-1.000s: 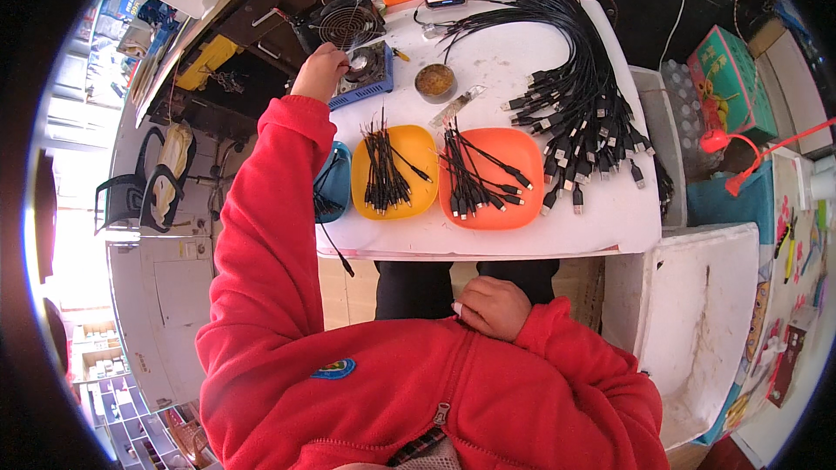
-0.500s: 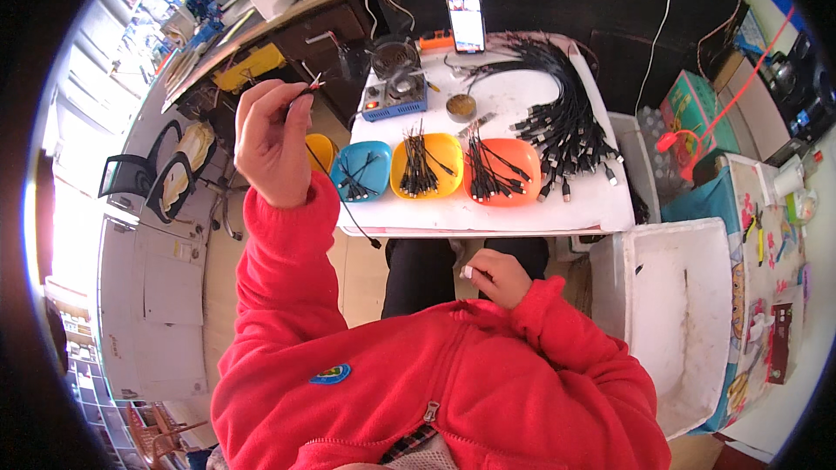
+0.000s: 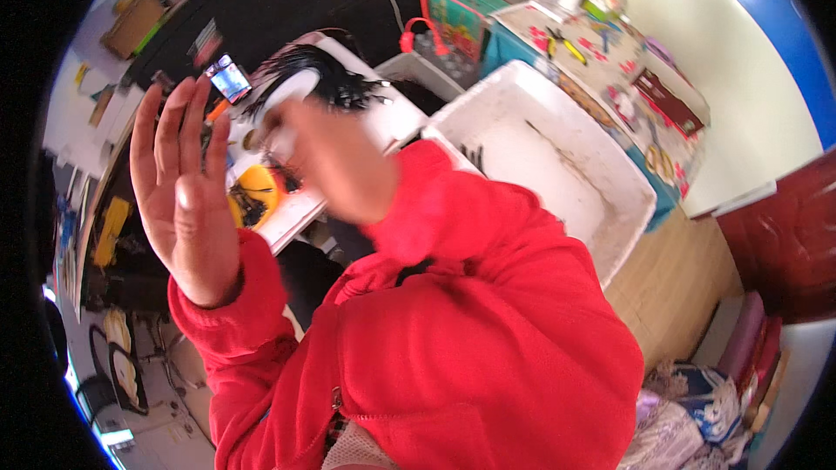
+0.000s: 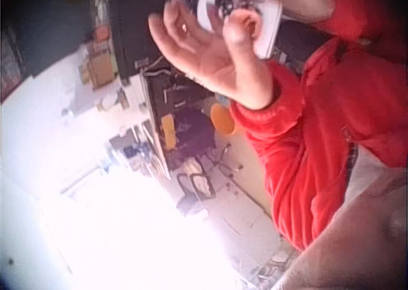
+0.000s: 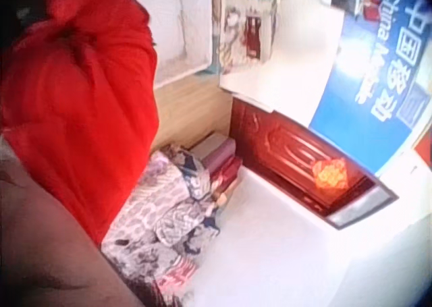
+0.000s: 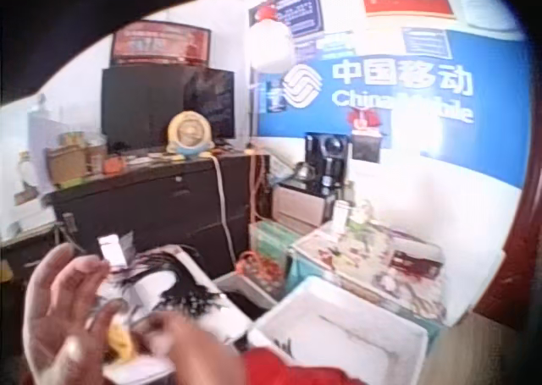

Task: The person repeatedly picks small black cables and white connectors from bowls on a table, joins them by hand, and places the assembled units into a white tray. The process is continuous and repetitive throughout the clip.

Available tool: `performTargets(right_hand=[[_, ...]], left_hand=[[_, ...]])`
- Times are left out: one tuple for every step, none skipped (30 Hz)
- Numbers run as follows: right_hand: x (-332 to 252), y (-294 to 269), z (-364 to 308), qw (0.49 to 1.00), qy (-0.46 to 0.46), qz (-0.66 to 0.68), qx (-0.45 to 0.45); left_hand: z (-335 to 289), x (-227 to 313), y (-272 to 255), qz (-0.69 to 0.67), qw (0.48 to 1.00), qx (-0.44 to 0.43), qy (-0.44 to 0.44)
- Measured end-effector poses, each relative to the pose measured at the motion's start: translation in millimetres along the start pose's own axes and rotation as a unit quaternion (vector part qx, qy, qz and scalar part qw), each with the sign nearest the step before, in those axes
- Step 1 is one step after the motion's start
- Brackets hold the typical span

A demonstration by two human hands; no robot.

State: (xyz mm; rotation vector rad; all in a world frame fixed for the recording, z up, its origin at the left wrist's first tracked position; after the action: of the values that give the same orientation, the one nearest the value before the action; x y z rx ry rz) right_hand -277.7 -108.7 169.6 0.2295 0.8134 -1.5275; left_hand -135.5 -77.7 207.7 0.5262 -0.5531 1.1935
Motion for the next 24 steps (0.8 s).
performTargets(right_hand=[[13.2, -37.8, -5.8, 0.999, -0.013, 0.008, 0.029], [29.9, -77.1, -20.0, 0.996, 0.082, -0.014, 0.014], [31.9, -117.5, -27.7, 0.992, 0.036, -0.113, 0.052], [41.1, -154.1, -46.8, 0.989, 0.089, -0.102, 0.067], [46.8, -178.6, -62.2, 0.975, 0.1, -0.189, 0.06], [60.8, -198.5, -81.5, 0.954, 0.15, -0.261, 0.012], [84.8, -210.1, -104.9, 0.938, 0.203, -0.28, -0.007], [117.7, -214.9, -125.2, 0.912, 0.261, -0.311, -0.057], [151.3, -212.5, -146.6, 0.895, 0.286, -0.323, -0.116], [193.2, -207.9, -175.8, 0.856, 0.38, -0.311, -0.162], [235.2, -195.4, -203.9, 0.822, 0.45, -0.28, -0.207], [277.6, -184.2, -232.8, 0.755, 0.535, -0.268, -0.268], [306.3, -165.4, -248.4, 0.756, 0.482, -0.302, -0.324], [324.2, -141.0, -256.1, 0.805, 0.34, -0.308, -0.375], [361.5, -134.5, -283.5, 0.77, 0.505, -0.187, -0.342], [388.1, -126.8, -311.6, 0.704, 0.648, -0.033, -0.29], [404.0, -117.1, -316.4, 0.711, 0.604, -0.1, -0.346], [413.9, -111.2, -314.6, 0.736, 0.552, -0.111, -0.376], [416.4, -114.0, -300.5, 0.767, 0.455, -0.222, -0.395], [415.3, -115.5, -285.1, 0.77, 0.387, -0.317, -0.396], [410.5, -121.9, -268.8, 0.792, 0.386, -0.313, -0.355], [405.8, -139.1, -251.7, 0.768, 0.46, -0.327, -0.304], [390.0, -145.3, -230.5, 0.772, 0.474, -0.297, -0.303], [369.0, -148.0, -213.3, 0.767, 0.515, -0.259, -0.284]], left_hand=[[-3.4, -9.3, -11.1, 0.029, 0.999, -0.027, -0.034], [-11.2, -19.4, -27.8, 0.11, 0.991, -0.032, -0.074], [-21.6, -30.7, -49.9, 0.128, 0.986, -0.013, -0.102], [-34.6, -43.1, -75.2, 0.148, 0.979, 0.01, -0.138], [-51.0, -52.3, -108.2, 0.182, 0.965, 0.058, -0.178], [-69.8, -62.0, -139.3, 0.213, 0.949, 0.098, -0.211], [-92.4, -71.4, -171.5, 0.236, 0.924, 0.149, -0.262], [-115.6, -78.2, -203.8, 0.261, 0.895, 0.196, -0.305], [-135.5, -81.3, -232.7, 0.281, 0.878, 0.203, -0.33], [-164.0, -81.3, -259.9, 0.305, 0.841, 0.241, -0.377], [-189.7, -80.9, -283.0, 0.282, 0.833, 0.282, -0.382], [-209.7, -74.7, -301.2, 0.348, 0.807, 0.272, -0.393], [-224.6, -73.0, -317.9, 0.341, 0.813, 0.269, -0.386], [-237.9, -73.2, -333.1, 0.354, 0.803, 0.28, -0.39], [-244.3, -74.0, -342.3, 0.378, 0.807, 0.263, -0.37], [-245.7, -73.8, -350.9, 0.429, 0.788, 0.23, -0.378], [-248.8, -73.3, -359.5, 0.506, 0.726, 0.227, -0.407], [-248.1, -77.8, -363.7, 0.56, 0.68, 0.214, -0.421], [-245.5, -81.8, -366.8, 0.579, 0.657, 0.217, -0.431], [-241.0, -86.0, -367.6, 0.597, 0.645, 0.213, -0.427], [-232.5, -89.5, -366.9, 0.645, 0.612, 0.181, -0.42], [-223.8, -93.8, -364.6, 0.69, 0.577, 0.145, -0.412], [-217.1, -98.4, -362.6, 0.703, 0.571, 0.138, -0.401], [-211.0, -107.1, -362.8, 0.704, 0.565, 0.11, -0.416]])
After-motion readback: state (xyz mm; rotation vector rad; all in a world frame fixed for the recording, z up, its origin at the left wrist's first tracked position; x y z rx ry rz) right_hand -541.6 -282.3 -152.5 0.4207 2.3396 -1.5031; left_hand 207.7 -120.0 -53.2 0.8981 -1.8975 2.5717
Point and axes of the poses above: each hand's wrist, its own z-axis towards the middle knuckle, its own y-axis out of the palm, x = y × z, the point moved 6 cm from there along z, towards the middle knuckle, and after that the axes turned 11 degrees about -x, right-handed, at the moved point
